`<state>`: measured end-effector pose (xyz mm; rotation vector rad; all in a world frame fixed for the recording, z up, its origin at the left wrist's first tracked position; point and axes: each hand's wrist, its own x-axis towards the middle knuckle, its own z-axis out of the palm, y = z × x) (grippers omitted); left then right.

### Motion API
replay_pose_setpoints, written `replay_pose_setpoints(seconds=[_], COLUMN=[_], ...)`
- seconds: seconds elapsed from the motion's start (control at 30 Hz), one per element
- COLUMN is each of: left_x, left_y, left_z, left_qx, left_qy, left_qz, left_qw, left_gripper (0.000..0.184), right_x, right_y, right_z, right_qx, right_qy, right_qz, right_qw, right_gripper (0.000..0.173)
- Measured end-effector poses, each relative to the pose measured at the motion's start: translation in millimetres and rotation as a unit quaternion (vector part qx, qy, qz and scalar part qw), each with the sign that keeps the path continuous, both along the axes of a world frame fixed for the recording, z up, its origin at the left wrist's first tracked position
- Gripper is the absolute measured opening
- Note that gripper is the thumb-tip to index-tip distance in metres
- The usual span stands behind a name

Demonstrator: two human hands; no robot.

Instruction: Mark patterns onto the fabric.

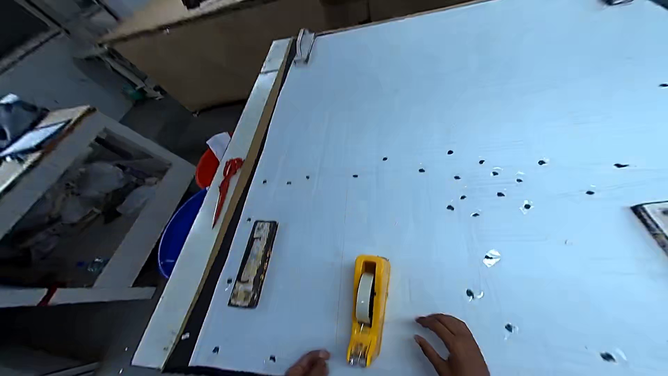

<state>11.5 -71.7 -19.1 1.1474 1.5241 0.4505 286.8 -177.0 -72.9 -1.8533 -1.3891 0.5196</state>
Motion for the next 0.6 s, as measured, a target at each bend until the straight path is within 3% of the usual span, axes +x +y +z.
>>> replay_pose_setpoints(seconds=[0.07,0.13,0.23,0.33,0.5,0.6], left_x=[19.7,71.9,175.7,266.8,355.0,373.9], left_y=[63.6,133.9,222.5,292.5,356.2,363.9], left_z=[16.3,29.5,24.8,-3.4,-43.1,-54.4], left_qx=[0.121,0.193,0.200,0.190,0.177,0.166], left_qy=[0.047,0.065,0.047,0.029,0.053,0.155], left_qz=[-0.041,-0.114,-0.201,-0.239,-0.178,-0.173], left_qw=[0.991,0.972,0.958,0.952,0.967,0.958], left_gripper=[0.021,0.022,0.021,0.028,0.032,0.040], right_x=[26.6,45.5,60.8,63.6,62.0,63.0], right_y=[-9.0,-13.5,-18.0,-19.4,-18.9,-19.1], right_z=[-6.2,-17.4,-33.6,-43.6,-43.0,-43.8], right_qx=[-0.015,-0.027,-0.028,-0.011,-0.018,-0.018], right_qy=[0.043,0.065,0.065,0.021,0.009,0.007], right_qz=[-0.052,-0.080,-0.075,-0.046,-0.038,-0.036], right_qw=[0.998,0.994,0.995,0.999,0.999,0.999], right_gripper=[0.025,0.025,0.023,0.023,0.024,0.024])
